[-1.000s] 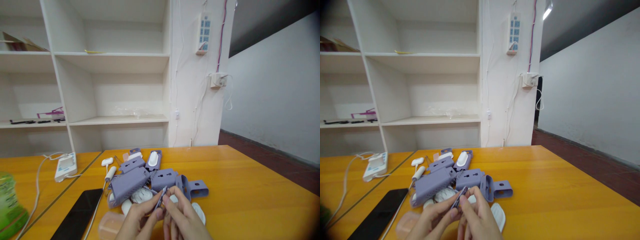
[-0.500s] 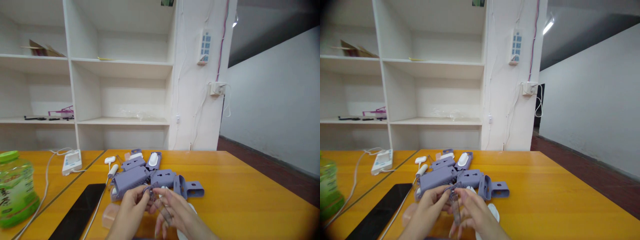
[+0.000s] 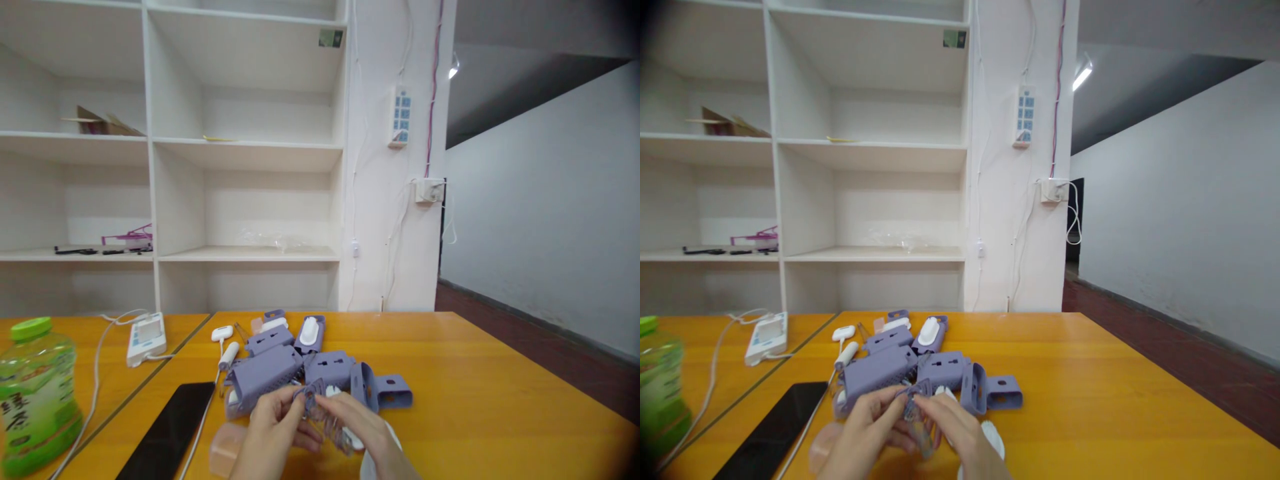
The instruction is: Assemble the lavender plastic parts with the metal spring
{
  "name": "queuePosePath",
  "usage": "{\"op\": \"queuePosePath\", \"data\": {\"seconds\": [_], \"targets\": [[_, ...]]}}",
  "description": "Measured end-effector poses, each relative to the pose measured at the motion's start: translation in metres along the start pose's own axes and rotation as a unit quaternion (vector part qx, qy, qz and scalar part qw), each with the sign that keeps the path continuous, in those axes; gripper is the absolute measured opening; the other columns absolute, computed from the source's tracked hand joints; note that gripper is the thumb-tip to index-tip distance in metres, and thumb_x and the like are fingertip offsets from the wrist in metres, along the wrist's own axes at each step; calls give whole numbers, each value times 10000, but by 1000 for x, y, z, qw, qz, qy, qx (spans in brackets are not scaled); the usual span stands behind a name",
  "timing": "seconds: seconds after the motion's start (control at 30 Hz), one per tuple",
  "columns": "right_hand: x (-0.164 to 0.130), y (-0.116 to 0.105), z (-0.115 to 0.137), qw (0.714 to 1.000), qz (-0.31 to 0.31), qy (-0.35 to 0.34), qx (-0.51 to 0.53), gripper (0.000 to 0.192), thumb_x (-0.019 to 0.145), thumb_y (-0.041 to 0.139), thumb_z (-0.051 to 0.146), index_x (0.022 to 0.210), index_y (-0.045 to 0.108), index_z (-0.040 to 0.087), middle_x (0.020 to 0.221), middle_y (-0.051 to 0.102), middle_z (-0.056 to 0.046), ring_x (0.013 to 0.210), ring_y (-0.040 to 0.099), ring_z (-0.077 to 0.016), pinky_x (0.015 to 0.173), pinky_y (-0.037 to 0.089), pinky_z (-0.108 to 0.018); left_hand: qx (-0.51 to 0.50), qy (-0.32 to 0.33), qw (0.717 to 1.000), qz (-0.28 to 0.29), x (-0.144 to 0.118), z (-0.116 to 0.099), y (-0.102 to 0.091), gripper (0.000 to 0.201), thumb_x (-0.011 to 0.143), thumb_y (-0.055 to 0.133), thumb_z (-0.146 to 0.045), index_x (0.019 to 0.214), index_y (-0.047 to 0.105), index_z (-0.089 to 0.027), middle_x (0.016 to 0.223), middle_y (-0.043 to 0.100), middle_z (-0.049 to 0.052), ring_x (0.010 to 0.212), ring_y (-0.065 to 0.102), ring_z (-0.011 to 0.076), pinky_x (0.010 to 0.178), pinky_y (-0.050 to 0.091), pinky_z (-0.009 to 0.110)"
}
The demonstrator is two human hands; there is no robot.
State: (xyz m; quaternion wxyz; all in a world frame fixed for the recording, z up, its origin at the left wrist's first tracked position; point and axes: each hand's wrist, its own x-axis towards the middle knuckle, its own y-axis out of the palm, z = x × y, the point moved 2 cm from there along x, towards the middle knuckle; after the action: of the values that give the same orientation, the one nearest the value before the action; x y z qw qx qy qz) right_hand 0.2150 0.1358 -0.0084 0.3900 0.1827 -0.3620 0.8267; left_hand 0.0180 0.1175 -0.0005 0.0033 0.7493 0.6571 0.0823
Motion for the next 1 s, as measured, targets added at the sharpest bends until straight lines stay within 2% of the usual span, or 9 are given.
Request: {"op": "queuePosePath", "data": {"seconds": [0.1,0.17,0.27,0.37,0.47,0.7,0.87,1.0], "targets": [[-2,6,-5,992,-31,11,-124,792,891,683,637,1566,483,275,1300,702,-162,980,731,-291,878,600,-361,30,22,999,4,-5,-3,4,568,837,714,-677,996,774,-135,802,790,68,666,753,214,644,610,307],[-1,11,-6,979,-67,1,-194,661,915,734,421,1525,532,262,1249,709,-154,944,741,-251,829,617,-303,73,50,996,16,-8,-2,9,552,874,679,-667,1029,787,-148,860,802,72,758,750,225,728,609,325],[1,17,-4,973,-89,-28,-213,433,939,660,246,1372,654,259,1109,723,-115,955,738,-225,837,615,-271,105,56,993,27,-10,5,14,589,873,647,-711,1060,803,-174,888,805,64,814,737,235,741,598,319],[3,20,-1,973,-99,-40,-204,361,955,598,167,1295,670,266,1112,726,-96,1025,733,-213,906,593,-263,56,30,997,36,-8,16,13,619,846,674,-721,1117,782,-176,896,803,71,774,755,249,710,620,355],[4,20,2,974,-112,-37,-194,342,961,615,167,1287,648,266,1139,717,-85,1035,724,-201,913,585,-248,-1,29,999,44,-5,18,10,584,843,713,-680,1080,776,-150,842,800,83,703,762,246,701,636,389],[6,14,10,975,-117,-16,-190,358,959,610,161,1309,652,223,1196,659,-120,977,720,-197,790,615,-229,-29,24,998,57,-7,3,11,569,845,741,-651,1057,785,-125,744,801,77,674,773,214,681,617,312],[5,12,14,974,-125,-10,-189,304,955,657,202,1254,695,240,1172,708,-101,1019,723,-214,880,603,-255,-22,23,999,20,-7,5,13,596,807,758,-675,1044,790,-130,744,791,73,639,753,211,648,611,323],[7,11,15,974,-162,24,-159,218,950,683,248,1164,727,247,1116,721,-88,968,723,-216,864,598,-282,-21,14,1000,3,-6,5,12,672,732,771,-740,994,788,-121,702,767,72,607,738,216,627,604,337]]}}
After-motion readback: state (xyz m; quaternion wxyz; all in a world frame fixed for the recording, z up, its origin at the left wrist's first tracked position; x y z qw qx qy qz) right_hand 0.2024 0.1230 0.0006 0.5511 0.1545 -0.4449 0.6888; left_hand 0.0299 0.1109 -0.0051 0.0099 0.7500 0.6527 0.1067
